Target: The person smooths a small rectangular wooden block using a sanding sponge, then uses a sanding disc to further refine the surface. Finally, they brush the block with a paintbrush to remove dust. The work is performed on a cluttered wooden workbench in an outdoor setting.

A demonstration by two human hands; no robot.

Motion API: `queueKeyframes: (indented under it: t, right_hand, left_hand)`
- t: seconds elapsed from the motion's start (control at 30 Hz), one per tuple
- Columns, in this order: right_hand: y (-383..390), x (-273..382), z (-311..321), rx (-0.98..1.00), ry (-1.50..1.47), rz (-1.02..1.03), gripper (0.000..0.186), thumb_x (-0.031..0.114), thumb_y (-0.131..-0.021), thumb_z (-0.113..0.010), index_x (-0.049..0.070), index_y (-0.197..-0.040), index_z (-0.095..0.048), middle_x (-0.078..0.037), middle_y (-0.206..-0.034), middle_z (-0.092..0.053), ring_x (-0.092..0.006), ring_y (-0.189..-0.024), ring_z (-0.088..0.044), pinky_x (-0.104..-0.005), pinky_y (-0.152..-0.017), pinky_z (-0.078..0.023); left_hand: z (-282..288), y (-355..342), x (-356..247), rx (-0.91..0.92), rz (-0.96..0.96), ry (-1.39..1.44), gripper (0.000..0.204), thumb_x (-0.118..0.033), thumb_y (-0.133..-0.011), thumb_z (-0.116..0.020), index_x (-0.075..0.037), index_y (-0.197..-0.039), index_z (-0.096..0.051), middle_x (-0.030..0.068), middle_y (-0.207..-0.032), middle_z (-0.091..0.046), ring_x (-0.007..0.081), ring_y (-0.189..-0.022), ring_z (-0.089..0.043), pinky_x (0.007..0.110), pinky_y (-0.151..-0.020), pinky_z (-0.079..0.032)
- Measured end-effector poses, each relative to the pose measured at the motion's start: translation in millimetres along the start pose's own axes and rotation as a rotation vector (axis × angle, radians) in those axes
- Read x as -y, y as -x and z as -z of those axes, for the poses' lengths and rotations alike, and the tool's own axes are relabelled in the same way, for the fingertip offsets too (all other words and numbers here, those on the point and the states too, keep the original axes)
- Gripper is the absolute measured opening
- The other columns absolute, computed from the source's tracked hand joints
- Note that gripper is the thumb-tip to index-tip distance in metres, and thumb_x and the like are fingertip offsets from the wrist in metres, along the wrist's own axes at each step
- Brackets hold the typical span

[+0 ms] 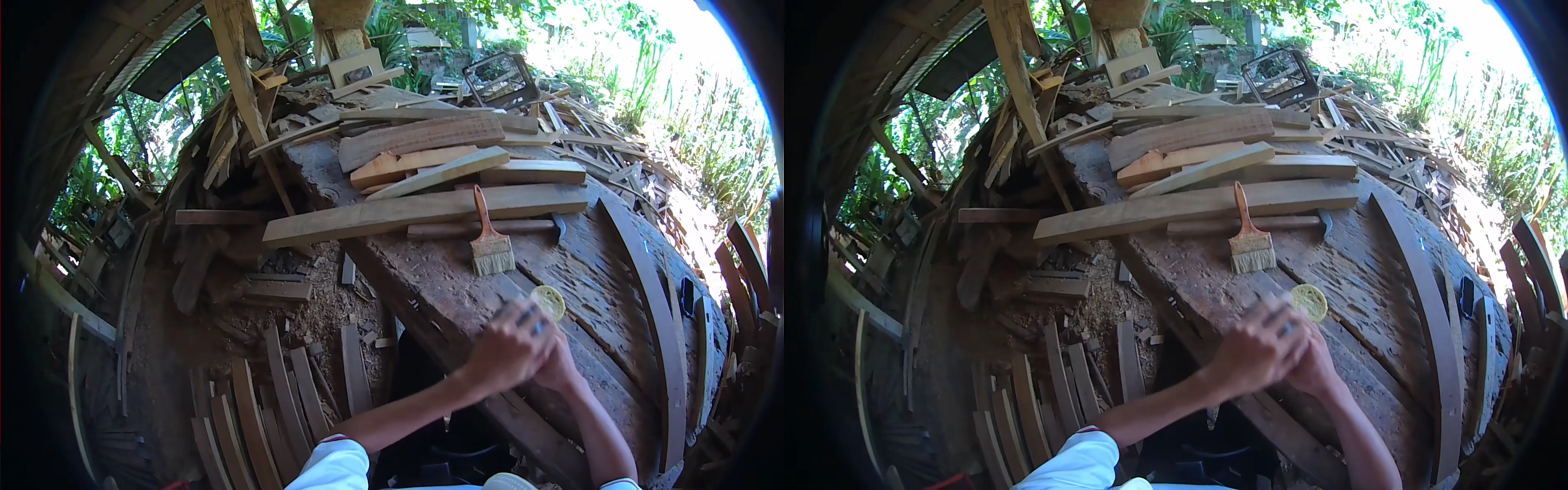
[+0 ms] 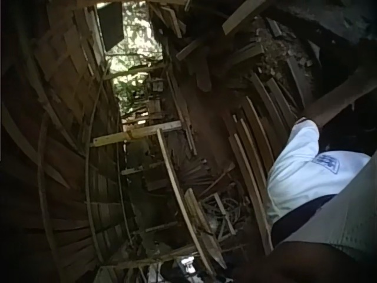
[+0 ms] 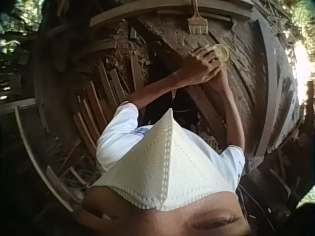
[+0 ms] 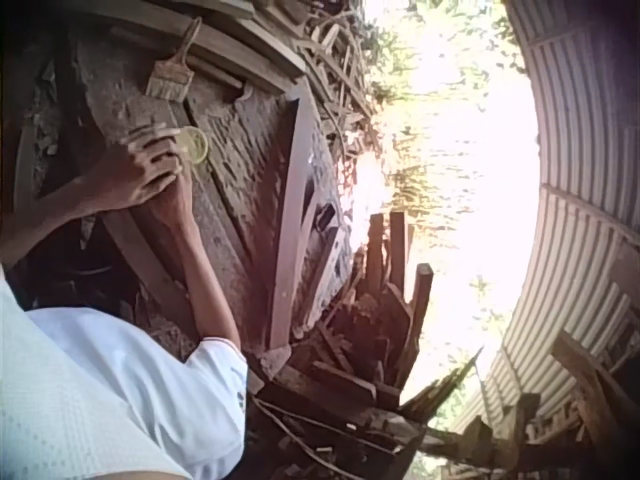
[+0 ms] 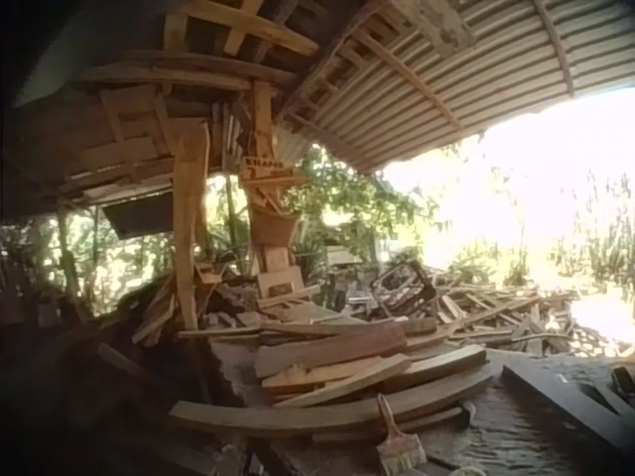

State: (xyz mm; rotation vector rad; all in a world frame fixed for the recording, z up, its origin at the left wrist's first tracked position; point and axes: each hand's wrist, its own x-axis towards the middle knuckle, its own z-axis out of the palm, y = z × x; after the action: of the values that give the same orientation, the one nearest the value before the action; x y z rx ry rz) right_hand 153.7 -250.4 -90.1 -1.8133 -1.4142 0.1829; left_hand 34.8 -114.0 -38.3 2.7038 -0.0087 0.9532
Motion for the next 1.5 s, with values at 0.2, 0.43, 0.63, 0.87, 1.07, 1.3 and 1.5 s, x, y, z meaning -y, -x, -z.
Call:
queueKeyframes:
  t: [0.2, 0.43, 0.63, 0.87, 1.07, 1.3, 1.5]
  right_hand:
    - [-9.2, 17.4, 5.3, 0.075, -0.107, -0.216, 0.052, 0.021, -0.079, -0.084, 0.009, -0.127, -0.071, -0.019, -0.139, -0.065, -0.0401, -0.138, -0.056, -0.0514, -0.116, -0.046]
    - [-3.5, -3.1, 2.4, 0.024, 0.025, -0.012, 0.056, 0.013, -0.076, -0.083, 0.003, -0.128, -0.066, -0.021, -0.133, -0.066, -0.0420, -0.125, -0.064, -0.0475, -0.105, -0.054]
    - [-9.4, 16.4, 12.2, -0.023, -0.011, -0.045, 0.055, 0.015, -0.075, -0.086, 0.004, -0.125, -0.066, -0.018, -0.116, -0.068, -0.0415, -0.110, -0.066, -0.0478, -0.096, -0.056]
    - [-7.8, 14.7, 12.6, -0.003, -0.060, -0.086, 0.051, 0.019, -0.079, -0.087, 0.005, -0.124, -0.067, -0.017, -0.118, -0.067, -0.0400, -0.112, -0.065, -0.0477, -0.097, -0.055]
    - [-7.4, 15.8, 6.4, -0.001, -0.074, -0.100, 0.051, 0.019, -0.079, -0.088, 0.005, -0.122, -0.067, -0.016, -0.116, -0.066, -0.0395, -0.110, -0.065, -0.0472, -0.096, -0.055]
    - [-9.0, 13.4, 8.0, -0.014, -0.068, -0.062, 0.049, 0.018, -0.079, -0.087, 0.004, -0.121, -0.066, -0.016, -0.113, -0.066, -0.0390, -0.107, -0.065, -0.0469, -0.094, -0.055]
    - [-10.8, 16.1, 8.8, -0.024, -0.080, -0.036, 0.049, 0.016, -0.080, -0.087, 0.003, -0.123, -0.066, -0.016, -0.115, -0.066, -0.0389, -0.109, -0.065, -0.0468, -0.096, -0.055]
  left_hand:
    - [17.8, -2.8, 29.9, 0.000, 0.052, 0.071, 0.021, -0.029, -0.101, -0.067, -0.009, -0.109, -0.071, 0.0121, -0.126, -0.072, 0.0357, -0.131, -0.065, 0.053, -0.113, -0.053]
    - [23.4, -4.2, 29.6, 0.167, -0.020, 0.141, 0.035, -0.041, -0.104, -0.066, -0.016, -0.127, -0.069, 0.0111, -0.148, -0.062, 0.0387, -0.140, -0.058, 0.056, -0.121, -0.046]
    - [78.0, -2.4, 25.6, -0.001, -0.020, 0.045, 0.072, -0.074, -0.098, -0.057, -0.028, -0.154, -0.058, 0.0186, -0.170, -0.037, 0.0435, -0.156, -0.039, 0.062, -0.126, -0.034]
    - [109.0, 311.8, 55.2, 0.252, 1.198, 0.022, 0.024, -0.016, -0.107, -0.056, -0.003, -0.119, -0.072, 0.0178, -0.111, -0.075, 0.0278, -0.107, -0.074, 0.038, -0.096, -0.056]
    - [77.5, 426.1, 28.1, 0.755, 1.784, 0.242, 0.023, -0.017, -0.107, -0.059, -0.004, -0.119, -0.073, 0.0171, -0.108, -0.076, 0.0267, -0.104, -0.075, 0.038, -0.093, -0.056]
    - [57.7, 417.5, 39.1, 0.636, 1.766, 0.329, 0.023, -0.018, -0.106, -0.061, -0.005, -0.120, -0.074, 0.0163, -0.105, -0.077, 0.0254, -0.099, -0.076, 0.037, -0.089, -0.057]
    - [57.0, 415.3, 42.1, 0.609, 1.752, 0.347, 0.023, -0.019, -0.105, -0.063, -0.006, -0.120, -0.075, 0.0157, -0.102, -0.078, 0.0242, -0.096, -0.076, 0.037, -0.086, -0.058]
